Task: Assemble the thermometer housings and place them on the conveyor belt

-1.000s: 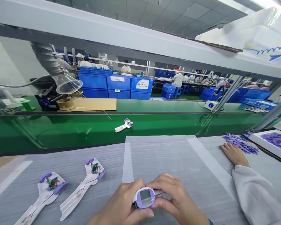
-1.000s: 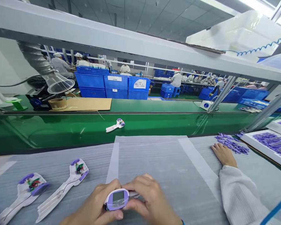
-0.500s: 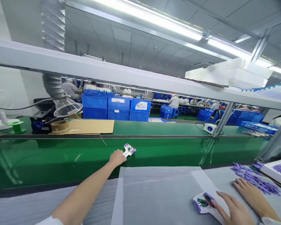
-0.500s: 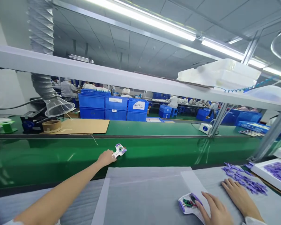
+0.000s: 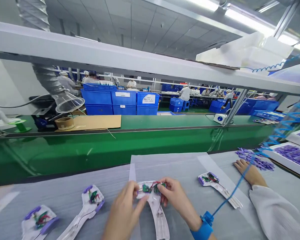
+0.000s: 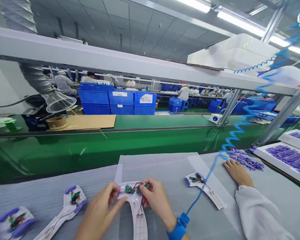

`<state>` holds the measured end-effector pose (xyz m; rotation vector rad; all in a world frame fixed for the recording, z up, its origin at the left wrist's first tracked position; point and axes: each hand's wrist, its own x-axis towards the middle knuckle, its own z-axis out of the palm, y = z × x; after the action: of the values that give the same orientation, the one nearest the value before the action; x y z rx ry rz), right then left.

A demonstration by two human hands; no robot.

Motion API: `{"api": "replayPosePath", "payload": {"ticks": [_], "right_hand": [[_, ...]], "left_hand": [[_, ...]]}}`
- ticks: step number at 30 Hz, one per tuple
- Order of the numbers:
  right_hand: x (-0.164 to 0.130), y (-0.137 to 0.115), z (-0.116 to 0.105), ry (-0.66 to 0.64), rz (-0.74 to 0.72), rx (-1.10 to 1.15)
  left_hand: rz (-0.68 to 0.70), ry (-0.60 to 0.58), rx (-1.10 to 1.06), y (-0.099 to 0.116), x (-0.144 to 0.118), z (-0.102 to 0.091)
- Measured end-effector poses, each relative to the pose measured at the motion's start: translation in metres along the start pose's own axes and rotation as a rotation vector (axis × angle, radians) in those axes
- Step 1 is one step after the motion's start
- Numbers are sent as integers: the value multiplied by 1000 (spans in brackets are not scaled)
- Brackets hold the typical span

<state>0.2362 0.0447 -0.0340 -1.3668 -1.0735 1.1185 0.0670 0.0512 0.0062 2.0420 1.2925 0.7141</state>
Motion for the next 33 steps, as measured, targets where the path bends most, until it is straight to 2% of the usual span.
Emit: {"api": "replayPosePath", "payload": {"ticks": [1, 2, 4, 6, 7, 8, 11, 13, 17, 19, 22, 27, 33], "right_hand": [[-9, 2, 3, -58, 26, 6], [-18, 2, 6, -109, 43, 10], [-31, -3, 10, -174, 50, 16], [-42, -12, 12, -192, 24, 17], [-47, -17, 10, -198, -23, 3], [-52, -23, 9, -205, -90, -28], [-68, -37, 3, -258, -330, -206], [-78, -41, 1, -269, -418, -320], [-87, -40, 5, -144, -568, -413], [-88, -38, 9, -126, -640, -453], [-88, -39, 13, -134, -684, -496], [-91, -44, 16, -165, -700, -534], [-92, -42, 15, -161, -799, -610]], "left_hand": [[34, 16, -16, 1, 0, -8], [33, -69, -89, 1, 0, -15], [-27, -384, -291, -1, 2, -21], [-160, -679, -488, -5, -1, -19], [-232, -753, -585, -7, -5, -17], [-295, -778, -681, -9, -9, -15], [-411, -722, -860, -13, -23, -12], [-345, -620, -795, -12, -31, -13], [-107, -374, -621, -8, -43, -13], [-73, -316, -597, -6, -48, -12], [-84, -288, -612, -4, -53, -12], [-27, -211, -547, -8, -57, -14], [5, -221, -470, -11, -57, -16]]}}
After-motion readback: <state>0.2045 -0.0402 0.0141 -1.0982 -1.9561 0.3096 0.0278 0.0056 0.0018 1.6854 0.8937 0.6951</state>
